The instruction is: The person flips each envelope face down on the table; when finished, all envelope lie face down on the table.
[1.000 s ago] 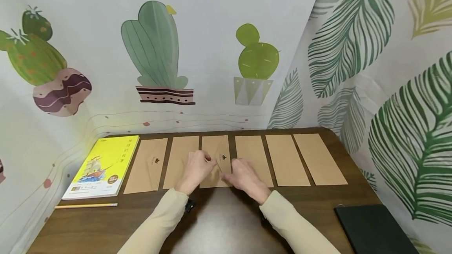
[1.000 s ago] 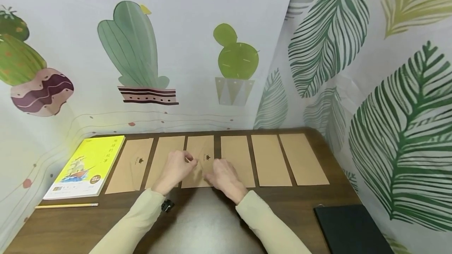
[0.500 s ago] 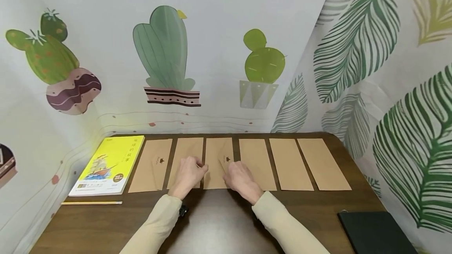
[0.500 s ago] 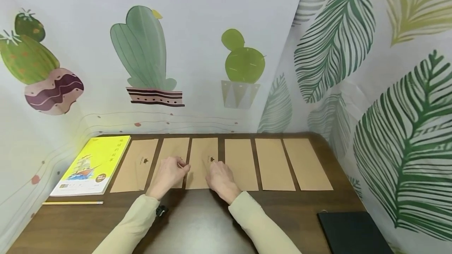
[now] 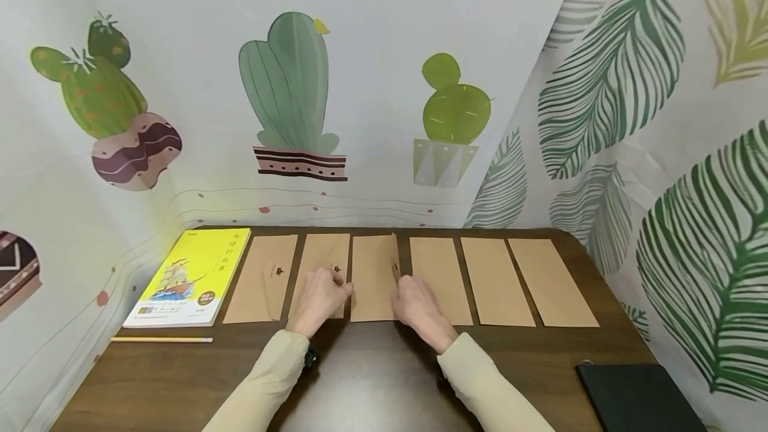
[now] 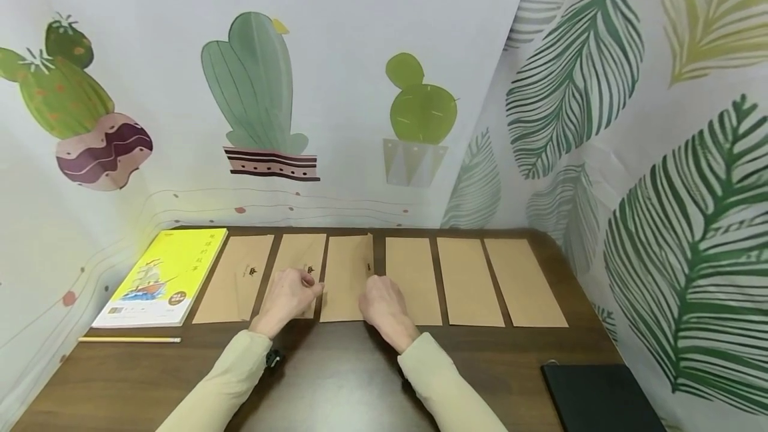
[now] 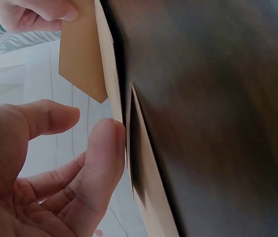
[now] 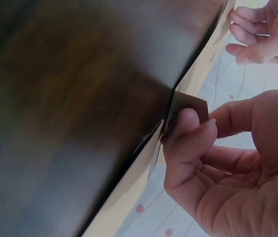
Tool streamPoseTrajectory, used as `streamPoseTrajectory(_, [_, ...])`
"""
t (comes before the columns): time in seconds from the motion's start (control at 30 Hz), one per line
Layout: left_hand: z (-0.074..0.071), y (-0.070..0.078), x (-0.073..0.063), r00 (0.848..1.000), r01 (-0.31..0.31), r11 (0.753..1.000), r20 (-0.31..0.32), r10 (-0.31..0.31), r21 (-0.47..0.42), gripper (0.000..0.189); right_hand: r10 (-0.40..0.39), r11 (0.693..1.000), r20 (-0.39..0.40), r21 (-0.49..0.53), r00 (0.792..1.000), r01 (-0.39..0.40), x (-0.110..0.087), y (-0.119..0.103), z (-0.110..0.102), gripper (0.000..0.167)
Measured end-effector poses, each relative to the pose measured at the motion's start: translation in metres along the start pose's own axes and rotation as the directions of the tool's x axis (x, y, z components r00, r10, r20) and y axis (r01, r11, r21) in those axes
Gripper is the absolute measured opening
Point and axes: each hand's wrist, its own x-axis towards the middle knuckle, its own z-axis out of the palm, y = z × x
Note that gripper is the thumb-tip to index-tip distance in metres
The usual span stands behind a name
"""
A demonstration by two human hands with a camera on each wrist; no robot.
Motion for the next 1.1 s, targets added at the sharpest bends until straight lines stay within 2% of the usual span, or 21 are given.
streamPoseTrajectory(0.03, [-0.001,0.000,0.000,1.000,-0.005,1.000,-0.004,0.005,-0.008,0.037,-0.007,1.000,-0.009,-0.002,1.000,0.007,0.001,0.001,0.000,0.040])
streamPoseTrajectory(0.07, [0.005,-0.007,0.004,1.000,-0.025,1.000,-0.012,0.025,0.003,0.041,-0.010,1.000,-0.014,-0.003,1.000,0.010,0.001,0.002,0.000,0.040])
streamPoseTrajectory(0.17, [0.007,-0.006,0.005,0.999,-0.040,0.999,-0.025,0.040,-0.001,0.048,-0.011,1.000,-0.015,0.012,1.000,0.011,0.002,0.009,0.002,0.038])
streamPoseTrajectory(0.27, [0.006,-0.001,0.003,0.999,-0.030,0.999,-0.019,0.030,-0.011,0.050,0.021,0.997,0.004,0.074,1.000,-0.021,-0.007,-0.001,-0.012,0.039])
streamPoseTrajectory(0.3, [0.001,0.007,0.000,1.000,-0.009,1.000,-0.012,0.009,-0.030,0.047,0.023,0.996,0.008,0.086,1.000,-0.024,-0.008,0.000,-0.013,0.039])
streamPoseTrajectory(0.43, [0.004,0.010,0.002,0.996,0.075,0.986,0.055,-0.068,-0.146,0.031,0.029,0.992,0.014,0.121,0.999,-0.030,-0.012,-0.003,-0.019,0.040])
streamPoseTrajectory(0.5, [0.004,0.009,0.003,0.990,0.121,0.957,0.101,-0.098,-0.264,0.031,-0.003,0.992,-0.003,0.127,1.000,0.003,-0.009,0.003,-0.016,0.038])
streamPoseTrajectory(0.63, [0.007,0.006,0.006,0.977,0.193,0.872,0.172,-0.128,-0.450,0.044,-0.040,0.989,-0.029,0.144,0.999,0.044,-0.003,0.012,-0.010,0.031])
streamPoseTrajectory(0.73, [0.009,0.003,0.008,0.964,0.253,0.805,0.207,-0.165,-0.537,0.052,-0.063,0.984,-0.046,0.164,0.997,0.070,0.004,0.021,-0.002,0.032])
streamPoseTrajectory(0.83, [0.009,0.002,0.009,0.955,0.289,0.759,0.228,-0.188,-0.583,0.056,-0.109,0.982,-0.081,0.146,0.991,0.120,0.015,0.038,0.014,0.041])
streamPoseTrajectory(0.93, [0.007,0.004,0.008,0.951,0.306,0.741,0.235,-0.202,-0.598,0.056,-0.145,0.982,-0.094,0.108,0.985,0.155,0.020,0.049,0.024,0.048])
streamPoseTrajectory(1.03, [0.005,0.006,0.006,0.949,0.312,0.732,0.240,-0.205,-0.606,0.055,-0.129,0.977,-0.069,0.164,0.989,0.139,0.008,0.033,0.008,0.046])
streamPoseTrajectory(1.1, [0.005,0.007,0.006,0.949,0.311,0.734,0.239,-0.206,-0.604,0.054,-0.088,0.968,-0.046,0.231,0.995,0.096,-0.002,0.019,-0.006,0.037])
